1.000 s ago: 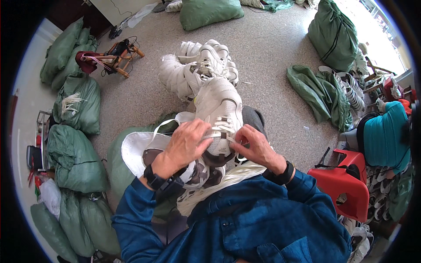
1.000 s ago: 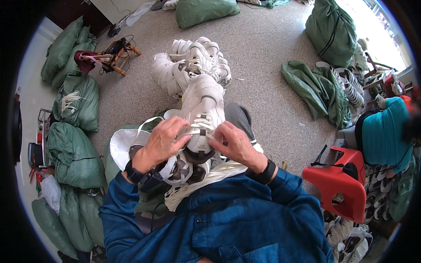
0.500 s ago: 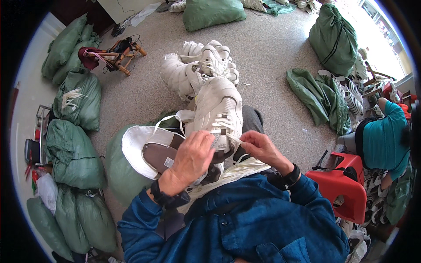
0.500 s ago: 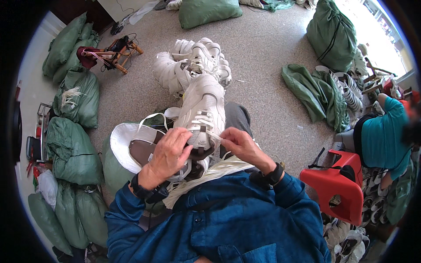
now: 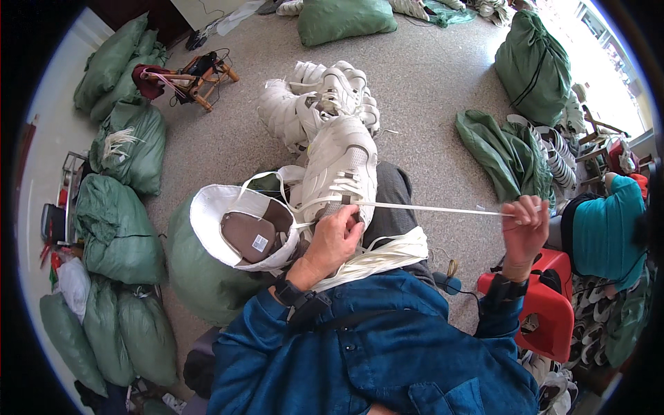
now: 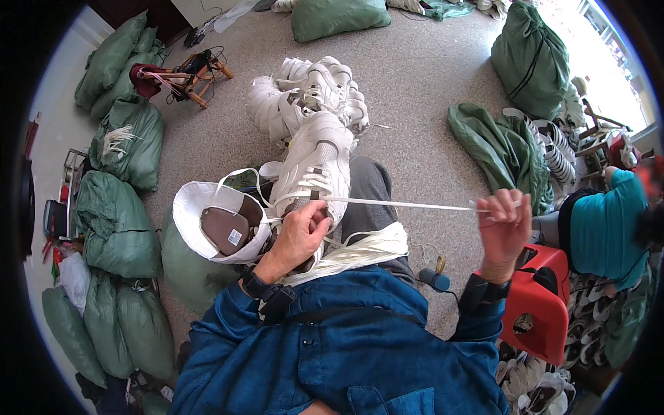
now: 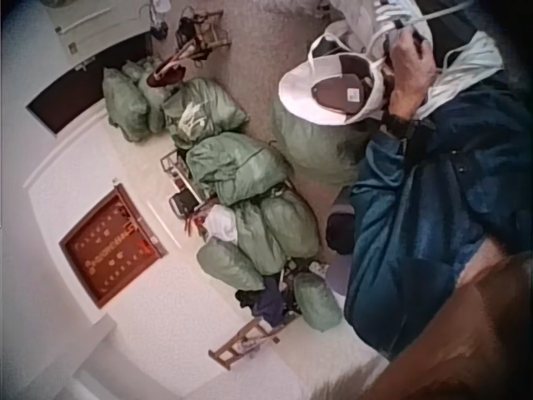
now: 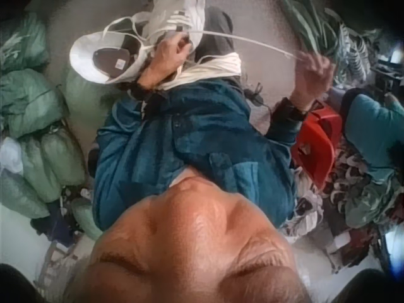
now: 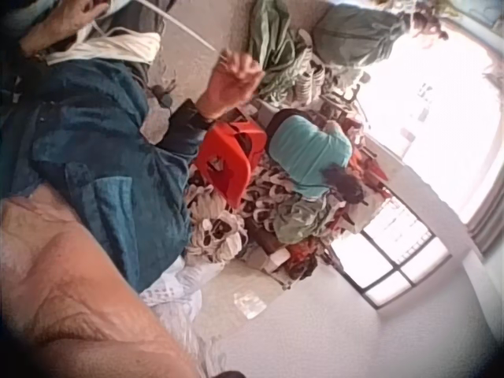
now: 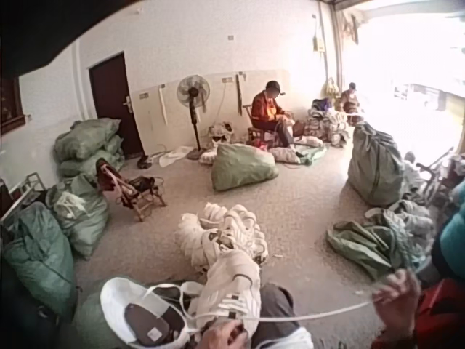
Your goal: The person is stringing or bundling shoe components together using white cord in a manufacturing environment.
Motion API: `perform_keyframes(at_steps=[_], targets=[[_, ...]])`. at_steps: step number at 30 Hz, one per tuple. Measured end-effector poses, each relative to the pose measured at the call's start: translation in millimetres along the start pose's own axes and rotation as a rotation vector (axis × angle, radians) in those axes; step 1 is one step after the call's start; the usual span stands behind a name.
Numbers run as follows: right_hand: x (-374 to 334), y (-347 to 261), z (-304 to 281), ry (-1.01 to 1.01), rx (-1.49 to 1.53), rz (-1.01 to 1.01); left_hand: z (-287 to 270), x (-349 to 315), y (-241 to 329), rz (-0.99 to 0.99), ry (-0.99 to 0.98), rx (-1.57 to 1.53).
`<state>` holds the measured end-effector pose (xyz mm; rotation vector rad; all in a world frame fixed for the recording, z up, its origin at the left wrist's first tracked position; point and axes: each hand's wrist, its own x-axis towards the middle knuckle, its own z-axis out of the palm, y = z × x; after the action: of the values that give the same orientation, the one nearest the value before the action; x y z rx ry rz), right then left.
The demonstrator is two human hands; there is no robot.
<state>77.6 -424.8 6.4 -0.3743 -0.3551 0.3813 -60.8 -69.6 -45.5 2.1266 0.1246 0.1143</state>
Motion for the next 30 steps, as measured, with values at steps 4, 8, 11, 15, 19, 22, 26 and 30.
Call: perform_keyframes(at_steps=[4, 8, 11, 15, 19, 22, 26, 30], targets=[[3, -42, -26, 0.103, 0.062, -0.028, 2, -2, 0, -0.036, 0.011, -0.033], [7, -77, -70, 0.329, -0.249, -0.192, 5, -2, -1, 0.018, 0.031, -0.017], [30, -32, -49, 0.474, -0.718, -0.088, 9, -3, -6, 0.038, 0.056, -0.014], [25, 102, 1, 0.279, -1.013, 0.481, 13, -5, -11, 0.053, 0.091, -0.044], [20, 179, 8, 0.008, -1.023, 0.633, 11, -4, -10, 0.048, 0.072, -0.044], [26, 192, 8, -0.122, -1.317, 0.487, 11, -3, -9, 0.092, 0.091, -0.039], [33, 190, 19, -0.179, -1.613, 0.356, 10, -3, -6, 0.055, 0.05, -0.051], [39, 188, 23, -0.286, -1.745, 0.312, 10, -3, -8, 0.077, 0.055, -0.042]])
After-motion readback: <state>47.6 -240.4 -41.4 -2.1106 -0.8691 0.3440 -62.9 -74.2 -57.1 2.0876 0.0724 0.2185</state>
